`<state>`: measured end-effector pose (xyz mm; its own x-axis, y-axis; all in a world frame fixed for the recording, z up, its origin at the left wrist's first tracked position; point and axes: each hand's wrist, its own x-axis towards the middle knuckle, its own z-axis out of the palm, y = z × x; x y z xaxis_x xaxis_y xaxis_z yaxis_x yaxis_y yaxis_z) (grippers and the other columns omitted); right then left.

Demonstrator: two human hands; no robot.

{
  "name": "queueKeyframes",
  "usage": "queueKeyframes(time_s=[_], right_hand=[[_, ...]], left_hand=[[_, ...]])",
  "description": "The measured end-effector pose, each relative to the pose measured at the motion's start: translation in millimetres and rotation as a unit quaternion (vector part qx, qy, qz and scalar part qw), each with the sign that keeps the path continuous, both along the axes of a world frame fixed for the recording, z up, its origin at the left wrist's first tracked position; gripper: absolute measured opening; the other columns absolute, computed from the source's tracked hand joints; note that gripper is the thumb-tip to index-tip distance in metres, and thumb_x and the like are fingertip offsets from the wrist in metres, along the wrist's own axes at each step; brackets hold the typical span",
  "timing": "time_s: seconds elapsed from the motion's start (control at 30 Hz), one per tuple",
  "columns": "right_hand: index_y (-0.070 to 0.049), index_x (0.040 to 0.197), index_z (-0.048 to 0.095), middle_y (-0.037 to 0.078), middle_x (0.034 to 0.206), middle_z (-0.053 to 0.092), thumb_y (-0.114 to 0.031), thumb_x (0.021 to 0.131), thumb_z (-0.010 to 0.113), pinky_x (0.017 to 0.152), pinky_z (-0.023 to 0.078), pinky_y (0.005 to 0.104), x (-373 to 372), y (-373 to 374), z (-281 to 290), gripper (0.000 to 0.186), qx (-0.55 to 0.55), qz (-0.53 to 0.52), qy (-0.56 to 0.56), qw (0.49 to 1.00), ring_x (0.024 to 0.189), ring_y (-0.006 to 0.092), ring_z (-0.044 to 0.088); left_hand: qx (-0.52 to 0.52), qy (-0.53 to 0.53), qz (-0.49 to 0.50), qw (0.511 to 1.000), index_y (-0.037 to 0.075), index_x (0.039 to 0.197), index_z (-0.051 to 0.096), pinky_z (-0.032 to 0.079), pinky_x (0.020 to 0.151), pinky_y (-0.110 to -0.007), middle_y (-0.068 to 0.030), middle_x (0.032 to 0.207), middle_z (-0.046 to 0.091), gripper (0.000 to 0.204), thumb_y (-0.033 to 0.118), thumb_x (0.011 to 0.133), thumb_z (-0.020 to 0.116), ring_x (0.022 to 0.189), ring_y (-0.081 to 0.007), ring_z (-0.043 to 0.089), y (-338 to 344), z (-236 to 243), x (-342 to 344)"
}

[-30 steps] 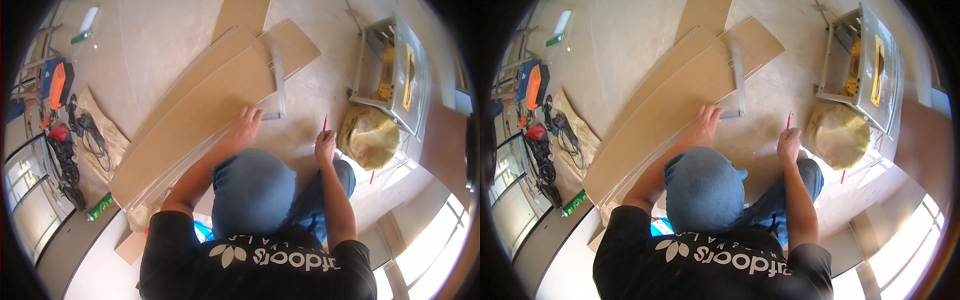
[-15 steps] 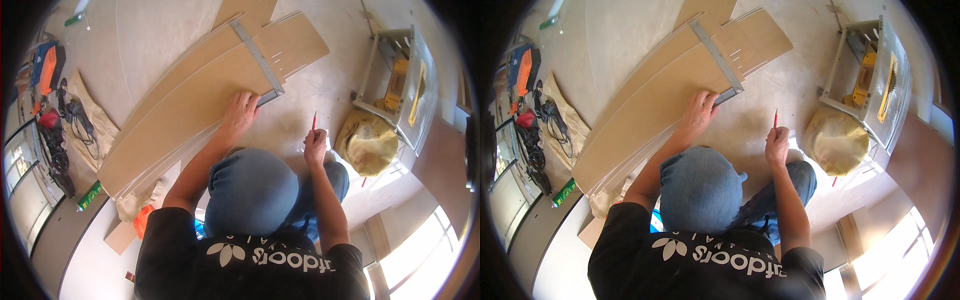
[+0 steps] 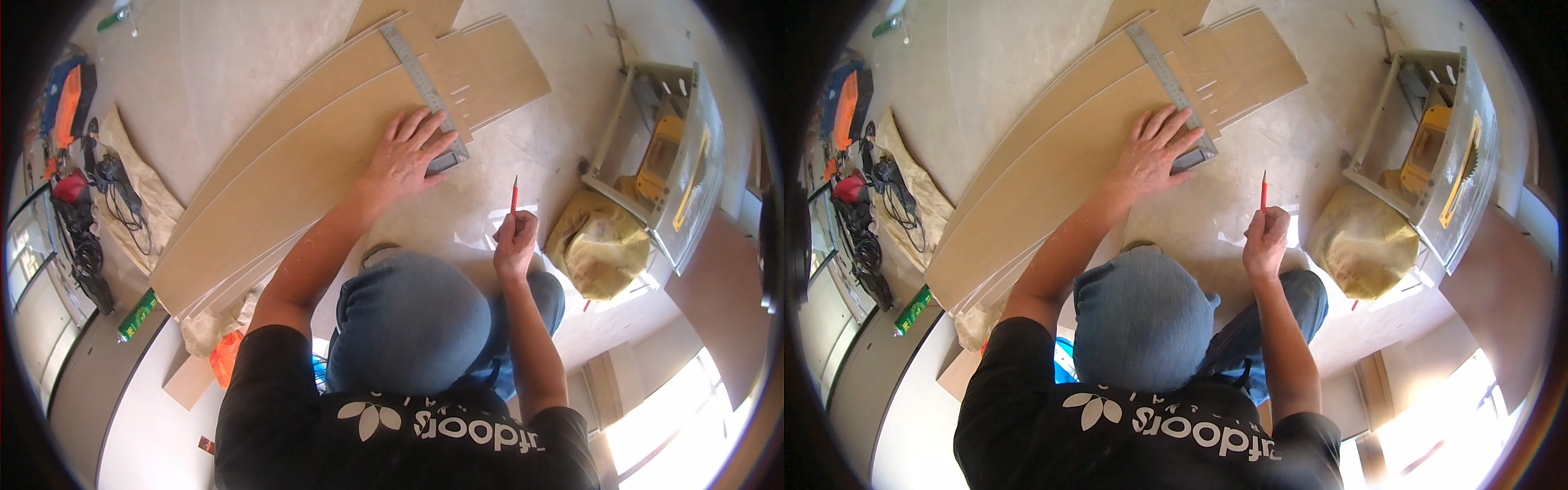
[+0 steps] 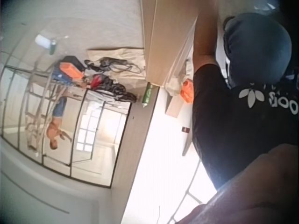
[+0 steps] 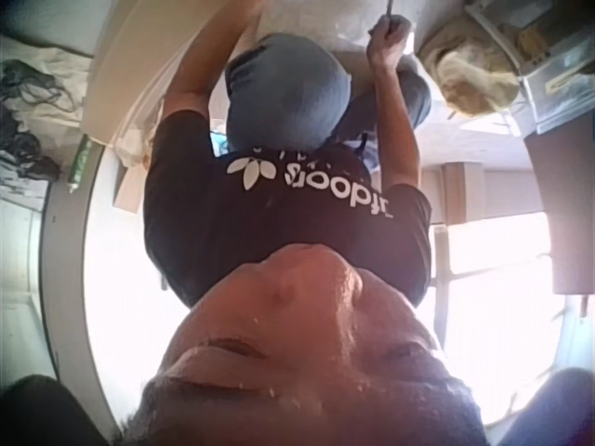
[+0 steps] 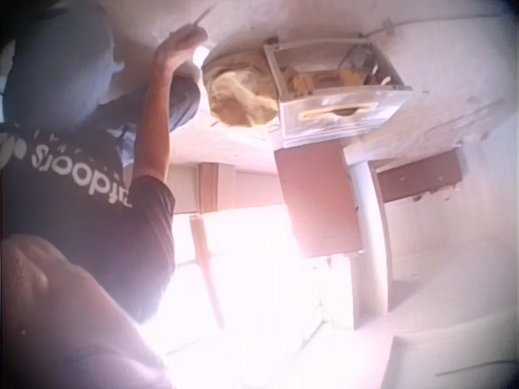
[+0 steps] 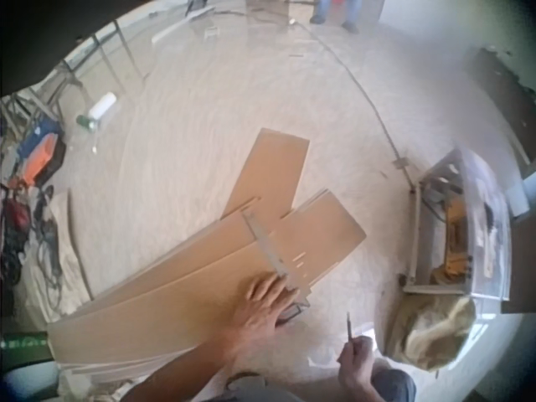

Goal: The person marks a flooring plank with a pencil and square ruler before using a table saw to cut the plank to length.

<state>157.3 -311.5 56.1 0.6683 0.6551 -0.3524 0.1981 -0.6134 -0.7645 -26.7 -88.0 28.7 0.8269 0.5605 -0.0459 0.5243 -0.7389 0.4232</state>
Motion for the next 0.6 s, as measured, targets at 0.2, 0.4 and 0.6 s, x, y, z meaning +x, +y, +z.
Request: queueKeyframes(time_s=[0.2,0.4,0.6], right_hand=[[0.000,0.115,0.049,0.007,0.083,0.059,-0.010,0.102,0.054,0.061,0.050,0.0286,2.4,3.5,1.8,0.017,0.053,-0.008,0.060,0.997,0.065,0.0131,0.058],[-0.002,0.120,0.052,0.006,0.080,0.060,-0.011,0.103,0.054,0.062,0.050,0.0262,2.7,12.6,7.8,0.019,0.068,0.022,0.058,0.996,0.065,0.0117,0.057],[-0.004,0.130,0.059,0.004,0.071,0.058,-0.014,0.105,0.055,0.061,0.050,0.0257,9.1,28.9,23.9,0.027,-0.023,0.059,0.008,0.998,0.062,0.0101,0.056]], left_hand=[[-0.031,-0.013,-0.010,0.999,0.019,0.150,0.052,0.024,0.123,-0.050,-0.0092,0.164,0.034,0.085,0.051,0.077,0.081,0.152,-0.0313,0.028,9.5,-6.5,-5.8],[-0.058,-0.037,-0.006,0.998,0.014,0.151,0.049,0.025,0.123,-0.049,-0.0099,0.165,0.033,0.089,0.051,0.076,0.081,0.152,-0.0306,0.028,12.3,-13.3,-11.2],[-0.058,-0.022,-0.004,0.998,0.015,0.150,0.051,0.025,0.123,-0.048,-0.0090,0.165,0.034,0.090,0.053,0.075,0.081,0.152,-0.0298,0.028,13.0,-11.6,-8.0]])
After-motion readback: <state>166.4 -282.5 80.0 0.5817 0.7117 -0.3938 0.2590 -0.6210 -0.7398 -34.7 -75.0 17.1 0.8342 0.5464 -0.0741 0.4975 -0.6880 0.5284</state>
